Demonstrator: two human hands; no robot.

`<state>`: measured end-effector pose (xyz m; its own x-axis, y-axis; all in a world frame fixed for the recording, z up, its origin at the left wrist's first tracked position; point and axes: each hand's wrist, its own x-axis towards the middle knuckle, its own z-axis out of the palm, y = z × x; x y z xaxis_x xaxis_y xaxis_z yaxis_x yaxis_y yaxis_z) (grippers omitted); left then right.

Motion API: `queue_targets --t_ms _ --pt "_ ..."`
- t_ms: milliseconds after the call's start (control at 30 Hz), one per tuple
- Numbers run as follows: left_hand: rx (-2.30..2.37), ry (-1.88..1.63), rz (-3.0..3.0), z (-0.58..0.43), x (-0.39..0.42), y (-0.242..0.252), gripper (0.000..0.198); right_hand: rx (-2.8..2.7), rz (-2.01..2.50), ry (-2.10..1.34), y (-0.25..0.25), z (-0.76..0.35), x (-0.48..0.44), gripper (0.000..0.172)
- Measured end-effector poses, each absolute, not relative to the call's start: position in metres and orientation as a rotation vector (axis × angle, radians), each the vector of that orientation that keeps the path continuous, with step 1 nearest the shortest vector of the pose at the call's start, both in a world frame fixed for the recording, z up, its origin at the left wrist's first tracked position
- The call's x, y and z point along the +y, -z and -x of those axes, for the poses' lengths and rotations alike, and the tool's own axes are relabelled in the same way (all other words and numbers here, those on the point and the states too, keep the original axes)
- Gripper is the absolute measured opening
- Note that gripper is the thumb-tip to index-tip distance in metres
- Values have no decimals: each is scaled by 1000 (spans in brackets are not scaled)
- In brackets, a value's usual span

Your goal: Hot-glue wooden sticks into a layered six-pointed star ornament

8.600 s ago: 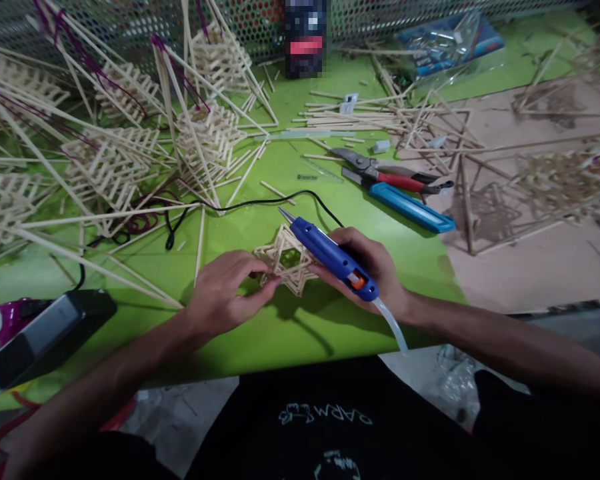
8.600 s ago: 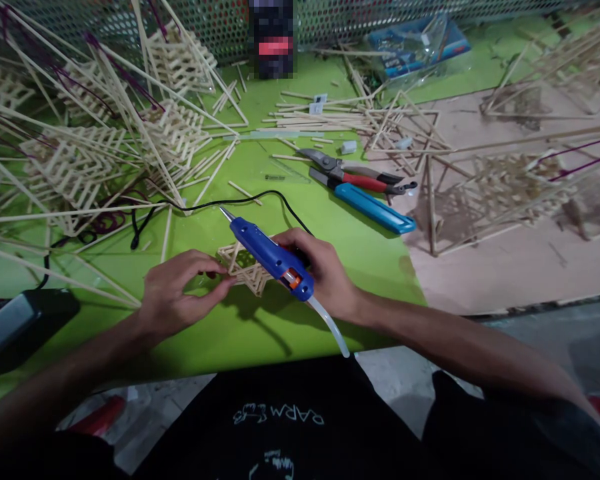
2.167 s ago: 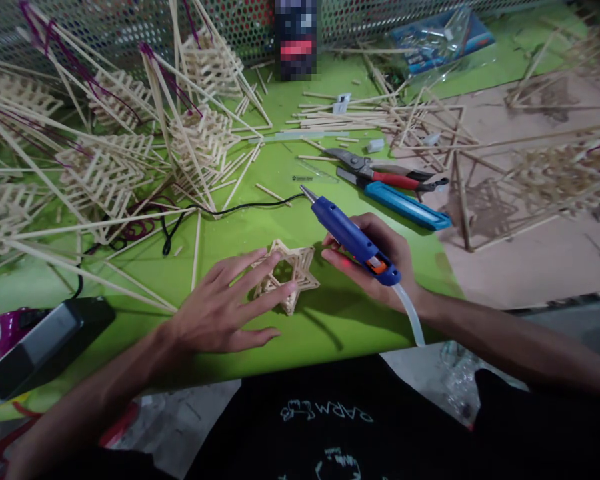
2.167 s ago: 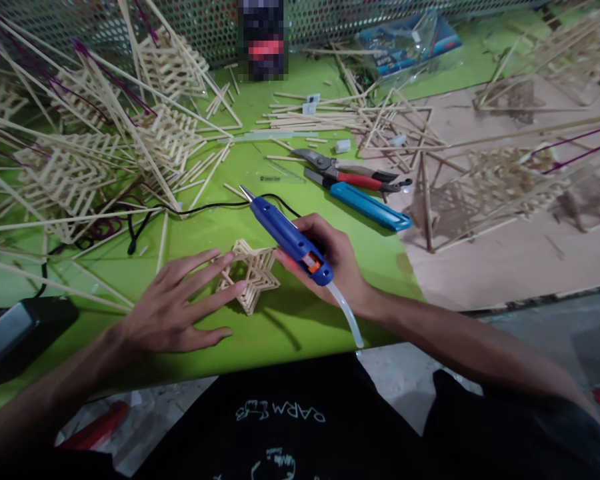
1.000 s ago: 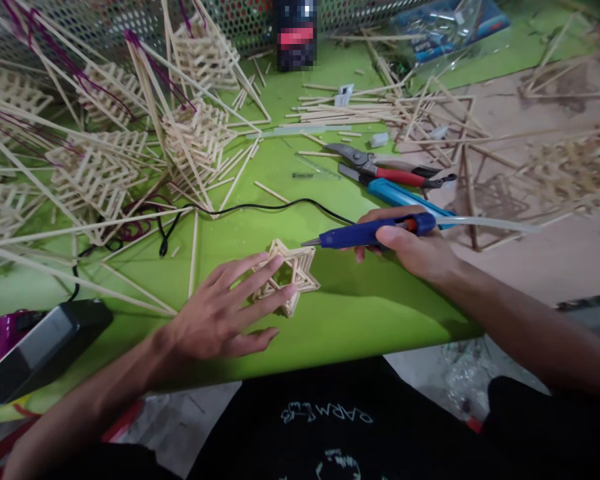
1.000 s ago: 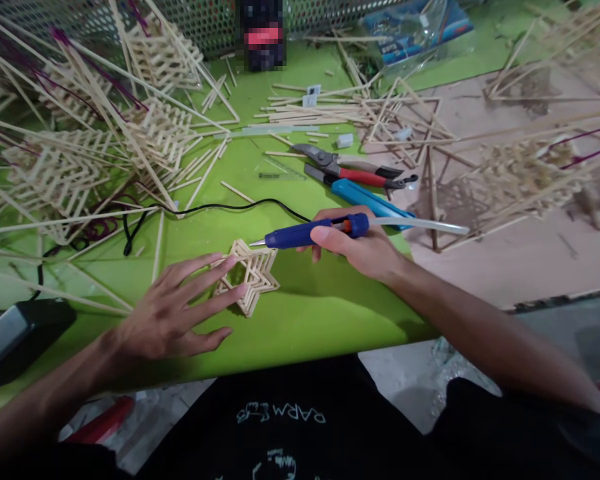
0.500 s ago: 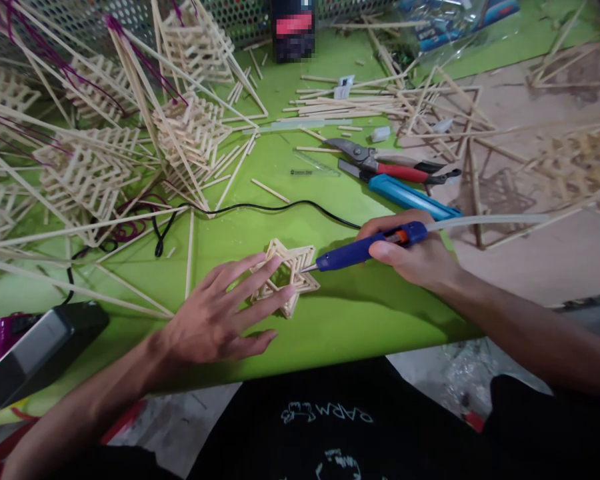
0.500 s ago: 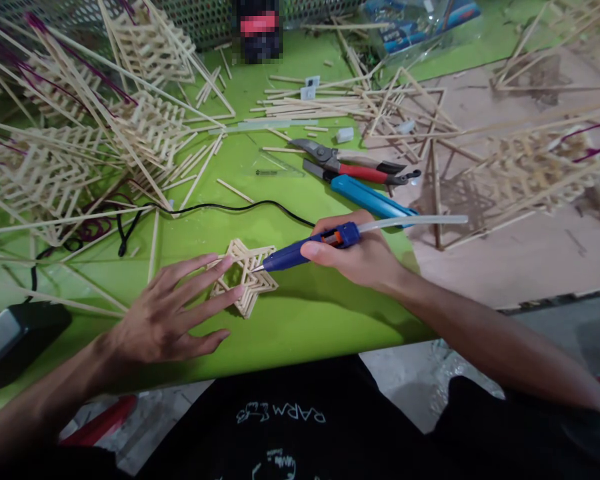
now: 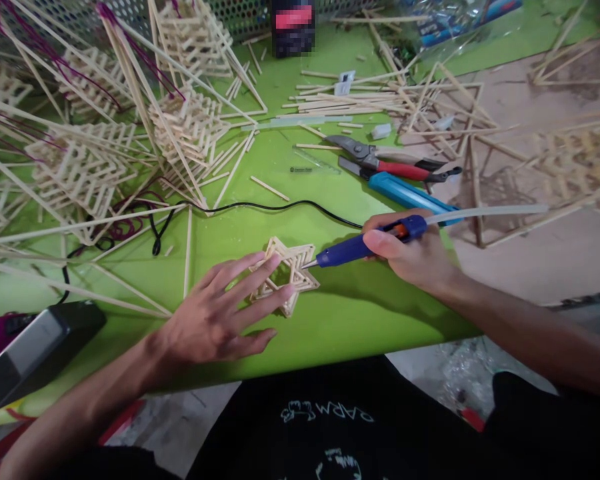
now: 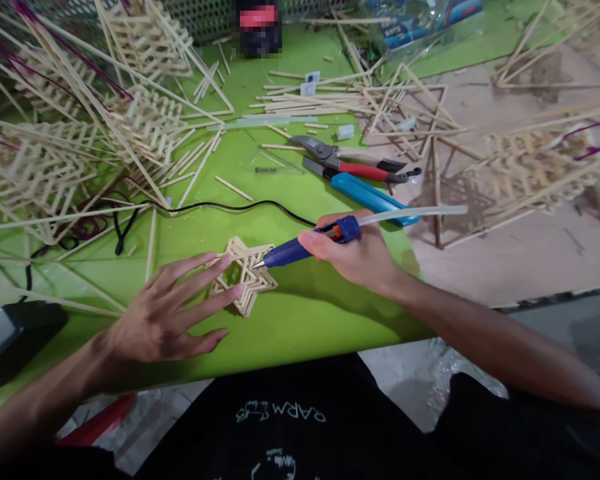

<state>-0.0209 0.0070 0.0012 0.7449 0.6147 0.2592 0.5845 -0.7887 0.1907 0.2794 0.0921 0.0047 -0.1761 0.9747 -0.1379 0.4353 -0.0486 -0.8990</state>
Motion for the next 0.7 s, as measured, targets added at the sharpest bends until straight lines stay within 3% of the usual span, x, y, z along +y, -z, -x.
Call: queue_targets --t_ms 700 --pt "965 -477 -2854 20 8 -3 59 -1744 1473 -1116 -2 -281 89 44"
